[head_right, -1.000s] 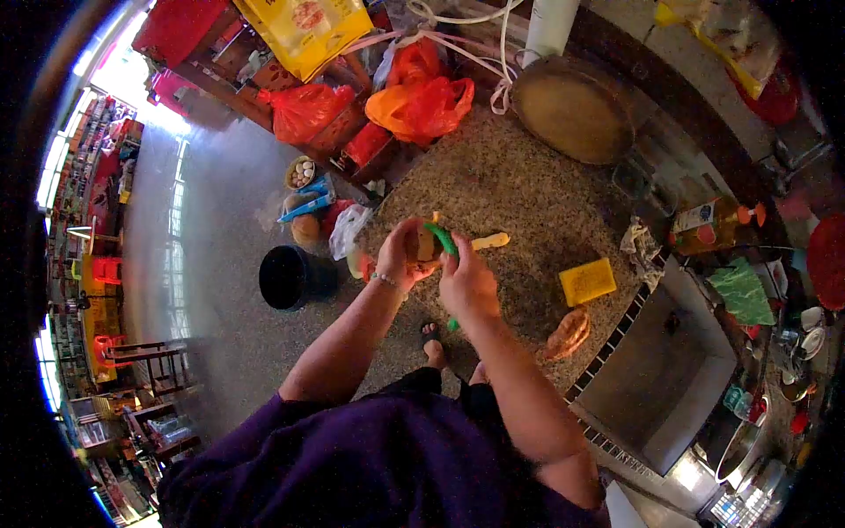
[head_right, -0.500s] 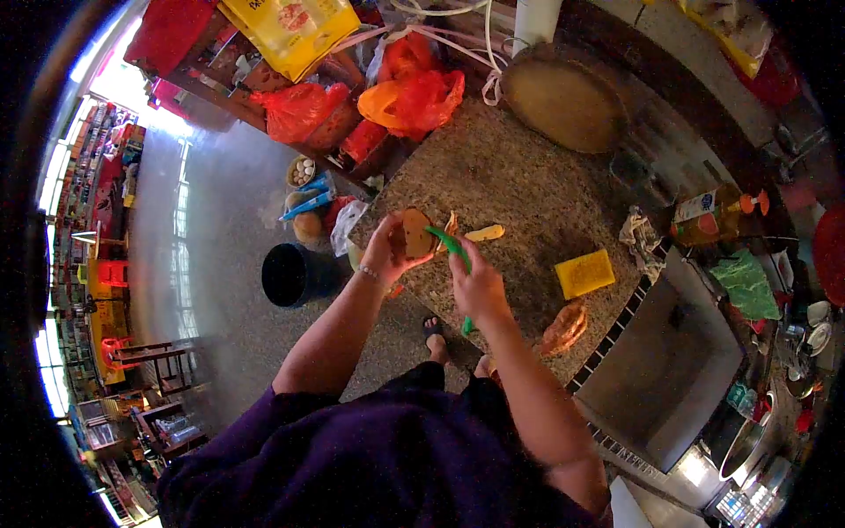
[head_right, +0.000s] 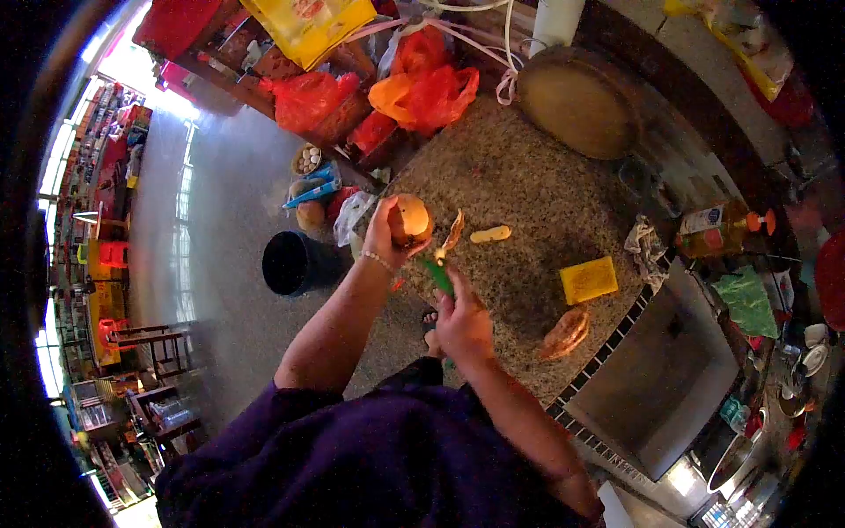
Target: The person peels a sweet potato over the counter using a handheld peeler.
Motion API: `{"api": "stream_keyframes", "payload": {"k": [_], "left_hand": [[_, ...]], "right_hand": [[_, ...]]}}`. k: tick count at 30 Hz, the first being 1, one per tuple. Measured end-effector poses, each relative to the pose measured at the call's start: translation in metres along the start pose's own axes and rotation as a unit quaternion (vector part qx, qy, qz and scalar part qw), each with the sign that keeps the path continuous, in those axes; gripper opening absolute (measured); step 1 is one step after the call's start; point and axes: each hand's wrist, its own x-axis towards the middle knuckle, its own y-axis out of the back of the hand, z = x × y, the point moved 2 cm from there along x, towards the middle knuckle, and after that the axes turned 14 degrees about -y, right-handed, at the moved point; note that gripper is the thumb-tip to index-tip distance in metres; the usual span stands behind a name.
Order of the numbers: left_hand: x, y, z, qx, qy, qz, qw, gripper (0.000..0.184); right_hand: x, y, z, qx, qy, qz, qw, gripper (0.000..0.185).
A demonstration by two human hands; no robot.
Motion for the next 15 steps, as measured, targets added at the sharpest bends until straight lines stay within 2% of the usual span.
{"api": "stream_keyframes", "payload": {"k": [1, 2, 4, 5, 8, 11, 12, 14, 15], "left_hand": [[-0.001, 0.003, 0.000, -0.021, 0.014, -0.044, 0.999, 0.049], [-0.005, 0.007, 0.000, -0.041, 0.028, -0.088, 0.995, 0.050], [-0.015, 0.010, -0.004, -0.097, 0.053, -0.151, 0.982, 0.052], [-0.019, 0.012, -0.007, -0.091, 0.059, -0.149, 0.983, 0.052], [-0.032, 0.011, -0.010, -0.072, 0.066, -0.141, 0.985, 0.048], [-0.032, 0.005, -0.016, 0.004, 0.060, -0.159, 0.986, 0.043], [-0.037, -0.001, -0.014, 0.016, 0.028, -0.137, 0.990, 0.037], [-0.016, 0.006, -0.030, -0.026, 0.008, -0.157, 0.987, 0.038], [-0.019, -0.002, -0.028, -0.047, -0.002, -0.168, 0.985, 0.039]], "right_hand": [[0.006, 0.010, -0.003, 0.013, -0.036, -0.020, 0.999, 0.038], [0.022, 0.009, 0.009, 0.074, 0.001, -0.011, 0.997, 0.038], [0.049, 0.018, 0.009, 0.076, 0.043, 0.004, 0.996, 0.039], [0.060, 0.023, 0.006, 0.076, 0.063, 0.010, 0.995, 0.039], [0.083, 0.037, -0.009, 0.033, 0.018, -0.080, 0.996, 0.043], [0.099, 0.031, -0.015, -0.033, 0.031, -0.090, 0.995, 0.043], [0.091, 0.033, -0.022, -0.042, 0.013, -0.074, 0.996, 0.043], [0.068, 0.033, -0.035, -0.061, -0.022, -0.043, 0.997, 0.042], [0.062, 0.026, -0.029, -0.040, 0.000, -0.007, 0.999, 0.042]]}}
